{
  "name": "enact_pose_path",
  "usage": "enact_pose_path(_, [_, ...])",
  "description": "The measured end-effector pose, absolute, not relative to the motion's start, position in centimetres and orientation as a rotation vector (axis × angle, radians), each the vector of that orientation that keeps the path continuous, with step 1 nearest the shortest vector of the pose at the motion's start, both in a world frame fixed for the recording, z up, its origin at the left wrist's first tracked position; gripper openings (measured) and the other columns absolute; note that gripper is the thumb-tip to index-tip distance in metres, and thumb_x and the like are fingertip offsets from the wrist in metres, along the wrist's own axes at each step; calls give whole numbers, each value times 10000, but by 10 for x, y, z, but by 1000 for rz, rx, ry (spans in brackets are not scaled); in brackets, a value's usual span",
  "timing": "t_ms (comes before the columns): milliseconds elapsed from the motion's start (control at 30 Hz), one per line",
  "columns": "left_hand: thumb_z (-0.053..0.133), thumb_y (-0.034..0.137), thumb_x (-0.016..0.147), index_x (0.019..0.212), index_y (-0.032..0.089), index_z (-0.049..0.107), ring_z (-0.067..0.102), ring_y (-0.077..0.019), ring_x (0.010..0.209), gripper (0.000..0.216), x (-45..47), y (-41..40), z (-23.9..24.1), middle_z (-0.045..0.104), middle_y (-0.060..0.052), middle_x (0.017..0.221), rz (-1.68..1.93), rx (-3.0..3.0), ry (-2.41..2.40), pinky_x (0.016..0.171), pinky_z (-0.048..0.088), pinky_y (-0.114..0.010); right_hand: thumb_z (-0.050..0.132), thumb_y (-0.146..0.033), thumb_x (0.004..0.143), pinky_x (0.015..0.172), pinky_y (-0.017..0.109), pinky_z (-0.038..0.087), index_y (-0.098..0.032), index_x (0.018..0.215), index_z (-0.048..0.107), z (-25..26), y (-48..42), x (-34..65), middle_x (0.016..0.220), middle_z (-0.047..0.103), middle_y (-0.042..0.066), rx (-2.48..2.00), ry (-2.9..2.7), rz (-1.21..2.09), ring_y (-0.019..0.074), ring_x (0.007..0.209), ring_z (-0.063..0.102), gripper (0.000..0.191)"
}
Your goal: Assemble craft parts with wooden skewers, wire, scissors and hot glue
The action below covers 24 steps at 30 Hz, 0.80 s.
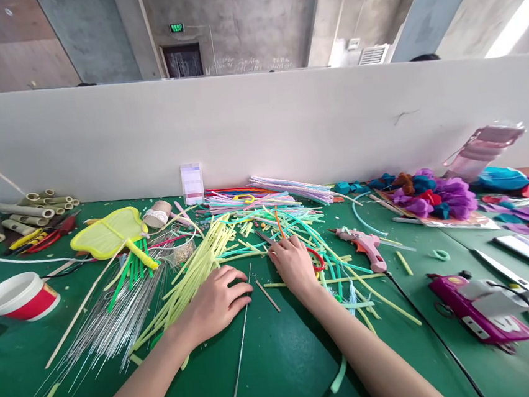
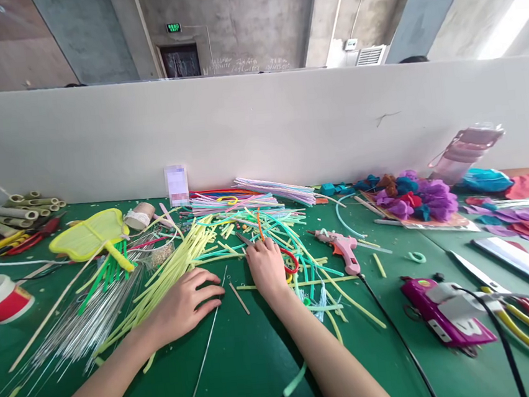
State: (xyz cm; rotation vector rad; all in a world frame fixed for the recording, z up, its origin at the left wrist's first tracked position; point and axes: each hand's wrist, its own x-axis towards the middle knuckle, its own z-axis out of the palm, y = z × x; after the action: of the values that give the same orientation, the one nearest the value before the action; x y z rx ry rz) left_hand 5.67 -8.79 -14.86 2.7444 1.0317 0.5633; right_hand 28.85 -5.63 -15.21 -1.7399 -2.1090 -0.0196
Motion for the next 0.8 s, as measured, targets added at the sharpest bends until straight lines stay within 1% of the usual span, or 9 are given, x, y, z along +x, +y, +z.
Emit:
enact_pose_path(67, [631,297,943,1082,257,722,564,-249,1151,171,57,-90,-146,655,-56,1174,546,2739,1023,985,474,-432,586,-311,954,869,391,427,-196,977,713,-147,-62,292,1008,695,114,-1711,-2152,-6,295,1015,559,173])
enact_pose_path(167, [651,313,926,1034,229,714,567,-266,1152,151,58,-90,-145,658,-68,1169,525,2733,1068,981,477,-454,767,-458,794,812,313,466,-241,848,713,-143,-74,294,932,687,44,-1588,-2321,82,242,960,600,230])
enact_pose_path(233, [638,302,932,1020,203,703,574,-271,1140,147,59,-88,-146,664,-78,1156,522,2746,1096,979,480,-461,802,-430,753,805,297,473,-236,801,708,-143,-79,293,891,681,33,-1530,-2411,104,232,953,615,221])
enact_pose_path(333, [599,274,955,1036,186,694,584,-264,1114,152,58,-86,-150,676,-83,1121,542,2775,1128,969,489,-450,710,-250,841,829,311,470,-202,822,706,-147,-77,290,873,693,54,-1533,-2426,51,237,955,628,52])
enact_pose_path(467, [529,230,990,1077,190,686,592,-241,1077,184,57,-86,-156,687,-71,1082,621,2793,1124,956,493,-422,560,-145,938,852,361,476,-158,868,699,-155,-63,291,900,714,113,-1589,-2359,-42,266,933,641,156])
enact_pose_path(567, [514,207,994,1083,191,685,599,-231,1059,193,61,-84,-154,693,-64,1067,672,2794,1103,936,500,-409,549,-148,955,840,403,492,-156,876,698,-161,-55,291,909,721,133,-1607,-2295,-87,297,923,641,169])
enact_pose_path(633, [534,200,984,1076,197,688,611,-228,1042,179,63,-82,-146,701,-58,1043,732,2802,1072,924,507,-405,588,-165,942,855,427,500,-150,949,701,-159,-54,290,961,720,143,-1593,-2246,-110,312,954,637,113])
enact_pose_path(733, [575,226,970,1011,209,696,639,-213,980,129,52,-92,-129,713,-45,970,1005,2737,1016,906,520,-383,655,-261,925,884,436,514,-152,1134,661,-140,-67,289,1045,708,136,-1542,-2155,-140,309,1010,627,236])
enact_pose_path(800, [589,263,966,1018,225,694,653,-207,960,124,31,-121,-125,712,-49,1005,1312,2585,1105,883,537,-360,608,-339,960,874,393,532,-191,1167,639,-117,-88,292,1033,710,93,-1447,-2078,-122,260,990,636,255])
